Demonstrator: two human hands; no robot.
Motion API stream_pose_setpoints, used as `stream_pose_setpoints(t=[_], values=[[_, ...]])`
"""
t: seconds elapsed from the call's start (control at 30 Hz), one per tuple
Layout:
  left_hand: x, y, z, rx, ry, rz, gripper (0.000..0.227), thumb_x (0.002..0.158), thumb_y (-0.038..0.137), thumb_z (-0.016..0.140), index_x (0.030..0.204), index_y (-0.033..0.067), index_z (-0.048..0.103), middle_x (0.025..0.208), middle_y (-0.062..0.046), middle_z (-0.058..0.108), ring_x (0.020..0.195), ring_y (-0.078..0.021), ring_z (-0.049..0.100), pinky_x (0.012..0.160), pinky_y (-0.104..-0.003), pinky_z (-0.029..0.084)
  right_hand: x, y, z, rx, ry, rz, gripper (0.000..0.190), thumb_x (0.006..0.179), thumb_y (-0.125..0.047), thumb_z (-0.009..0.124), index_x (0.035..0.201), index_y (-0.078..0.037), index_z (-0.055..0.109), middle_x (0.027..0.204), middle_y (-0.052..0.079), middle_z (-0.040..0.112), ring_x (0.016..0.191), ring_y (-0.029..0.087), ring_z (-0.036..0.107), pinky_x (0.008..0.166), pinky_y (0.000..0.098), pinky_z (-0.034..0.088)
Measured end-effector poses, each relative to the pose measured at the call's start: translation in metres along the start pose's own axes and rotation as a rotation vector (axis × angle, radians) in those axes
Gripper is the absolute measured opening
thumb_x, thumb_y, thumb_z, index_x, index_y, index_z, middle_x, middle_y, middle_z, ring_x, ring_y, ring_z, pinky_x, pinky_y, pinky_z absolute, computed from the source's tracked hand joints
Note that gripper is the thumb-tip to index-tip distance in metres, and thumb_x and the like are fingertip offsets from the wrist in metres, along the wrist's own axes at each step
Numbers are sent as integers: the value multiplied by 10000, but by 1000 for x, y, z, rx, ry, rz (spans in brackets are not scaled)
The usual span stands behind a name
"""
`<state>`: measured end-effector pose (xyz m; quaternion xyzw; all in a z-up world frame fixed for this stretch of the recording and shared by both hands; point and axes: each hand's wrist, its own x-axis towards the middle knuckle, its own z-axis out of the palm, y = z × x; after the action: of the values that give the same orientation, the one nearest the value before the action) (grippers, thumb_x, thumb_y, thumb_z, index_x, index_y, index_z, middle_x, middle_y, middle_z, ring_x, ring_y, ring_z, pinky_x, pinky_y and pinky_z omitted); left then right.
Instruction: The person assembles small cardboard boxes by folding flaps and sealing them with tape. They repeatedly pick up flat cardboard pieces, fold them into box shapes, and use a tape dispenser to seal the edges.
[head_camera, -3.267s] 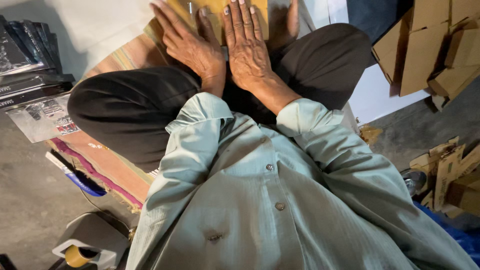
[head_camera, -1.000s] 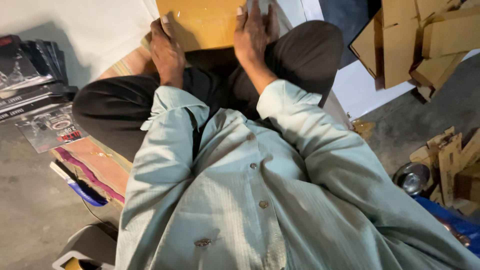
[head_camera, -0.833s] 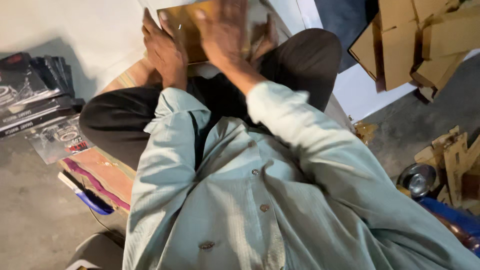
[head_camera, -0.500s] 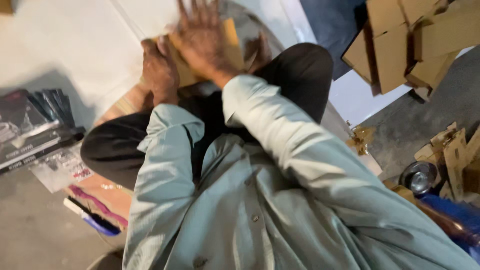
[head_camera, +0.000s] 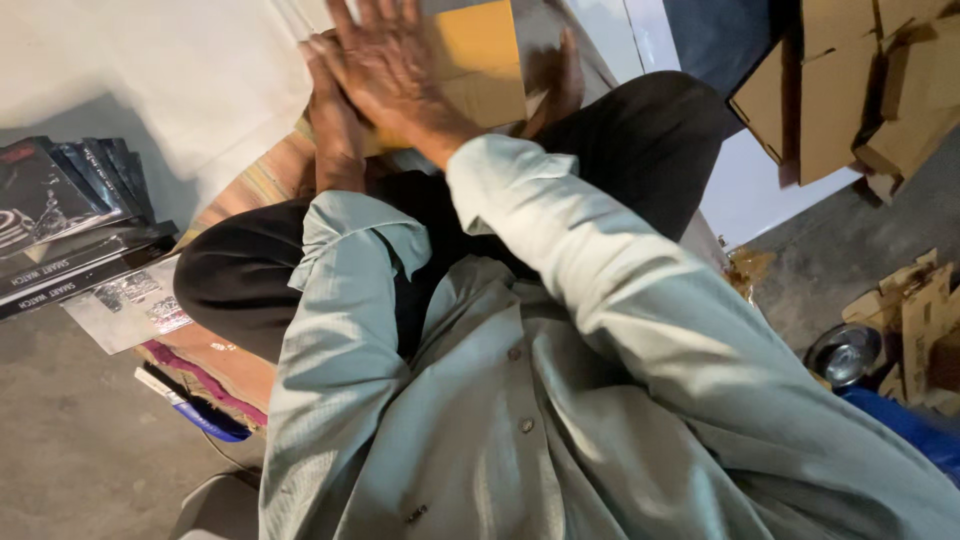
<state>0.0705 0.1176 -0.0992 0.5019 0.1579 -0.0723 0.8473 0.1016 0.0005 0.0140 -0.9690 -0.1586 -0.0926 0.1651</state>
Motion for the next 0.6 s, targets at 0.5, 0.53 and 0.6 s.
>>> stream_pose_setpoints(t=[0.5,0.53,0.6], values=[[-21,34,29,585,53,192,544,1104,529,464,1388,69,527,1341,-158,670,1263,-293,626,1086,-386,489,-2,13,10,-36,213,220,625,1010,-539,535,1429,-80,467,1428,190,504,1363,413,440,1202,650,253],[-24,38,30,702,104,197,488,1098,505,471,1343,91,557,1260,-139,713,1184,-285,670,1021,-382,518,-3,15,8,-37,164,235,609,1010,-539,534,1410,-81,493,1408,188,520,1343,409,450,1178,652,267],[-25,45,35,785,96,270,472,1114,508,479,1339,100,560,1250,-162,719,1167,-301,680,1019,-395,519,-4,25,3,-64,139,215,530,992,-521,537,1272,-76,597,1236,195,627,1205,400,539,1069,616,339]])
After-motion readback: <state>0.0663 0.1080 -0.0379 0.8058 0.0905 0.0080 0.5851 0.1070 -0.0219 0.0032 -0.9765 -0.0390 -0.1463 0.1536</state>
